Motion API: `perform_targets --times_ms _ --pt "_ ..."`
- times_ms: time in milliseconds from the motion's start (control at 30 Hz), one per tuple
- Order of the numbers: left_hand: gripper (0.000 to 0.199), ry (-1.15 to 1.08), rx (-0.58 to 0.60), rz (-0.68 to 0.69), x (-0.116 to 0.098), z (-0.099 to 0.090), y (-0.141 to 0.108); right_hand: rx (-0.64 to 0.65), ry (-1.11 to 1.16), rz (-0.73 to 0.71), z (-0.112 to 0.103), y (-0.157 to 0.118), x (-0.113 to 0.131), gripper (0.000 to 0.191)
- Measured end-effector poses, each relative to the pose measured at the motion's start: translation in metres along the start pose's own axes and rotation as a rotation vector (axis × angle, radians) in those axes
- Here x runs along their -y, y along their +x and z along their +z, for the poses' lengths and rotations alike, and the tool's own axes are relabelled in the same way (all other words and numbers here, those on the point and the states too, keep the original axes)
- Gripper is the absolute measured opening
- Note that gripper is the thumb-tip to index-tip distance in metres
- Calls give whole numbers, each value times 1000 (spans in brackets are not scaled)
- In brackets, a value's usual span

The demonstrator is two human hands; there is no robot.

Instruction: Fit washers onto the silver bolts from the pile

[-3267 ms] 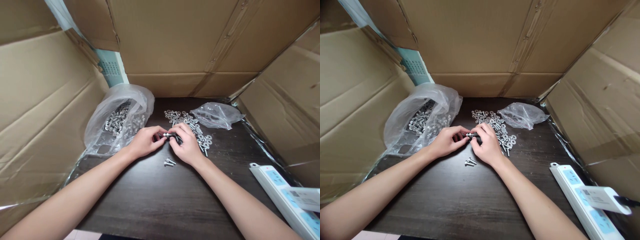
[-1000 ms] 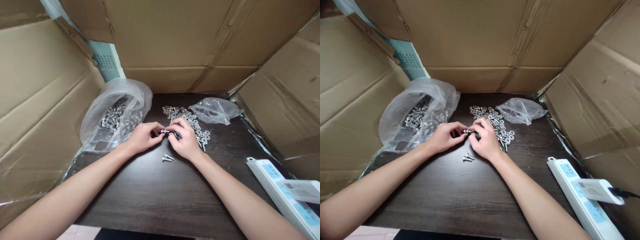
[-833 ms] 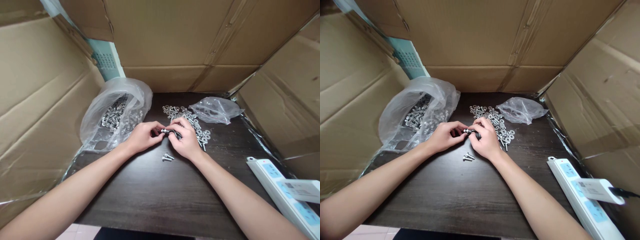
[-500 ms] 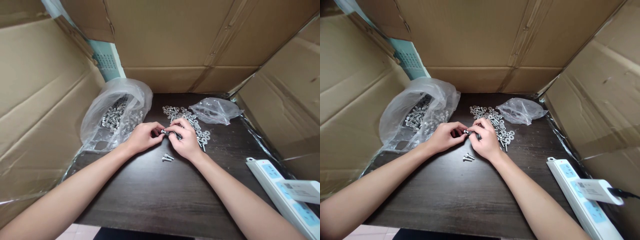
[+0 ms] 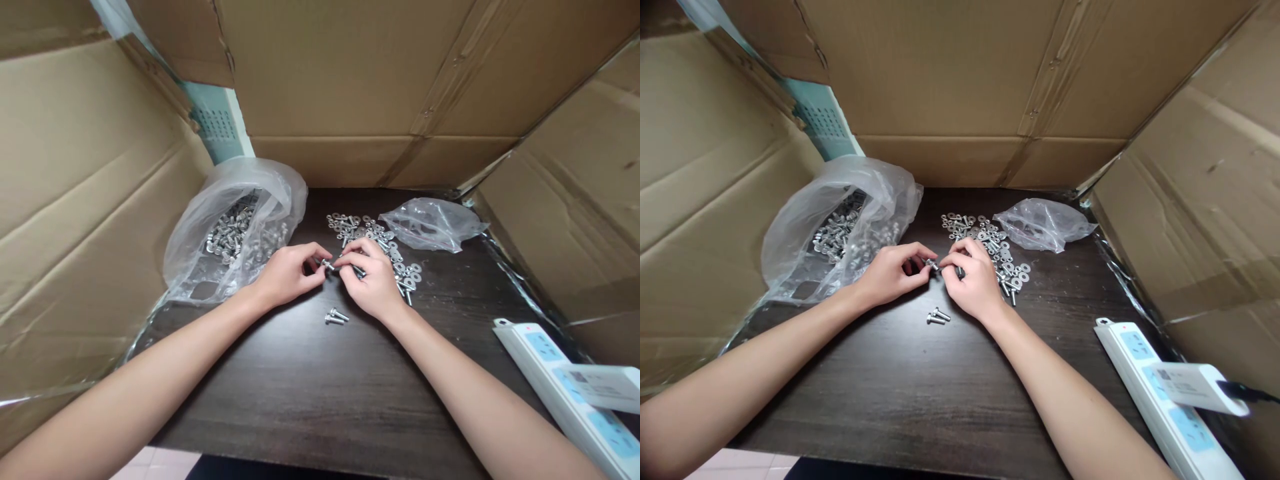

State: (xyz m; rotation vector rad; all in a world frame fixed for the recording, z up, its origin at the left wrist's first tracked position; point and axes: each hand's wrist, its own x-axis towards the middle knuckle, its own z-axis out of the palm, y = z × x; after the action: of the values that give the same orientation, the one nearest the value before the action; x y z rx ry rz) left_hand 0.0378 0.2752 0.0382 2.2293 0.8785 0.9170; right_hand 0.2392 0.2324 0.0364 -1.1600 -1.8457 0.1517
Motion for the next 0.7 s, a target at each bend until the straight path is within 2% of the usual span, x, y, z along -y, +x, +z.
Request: perform_targets --times_ms 700 --pt "17 -92 3 6 -4 0 0 80 15 -10 -3 1 4 12"
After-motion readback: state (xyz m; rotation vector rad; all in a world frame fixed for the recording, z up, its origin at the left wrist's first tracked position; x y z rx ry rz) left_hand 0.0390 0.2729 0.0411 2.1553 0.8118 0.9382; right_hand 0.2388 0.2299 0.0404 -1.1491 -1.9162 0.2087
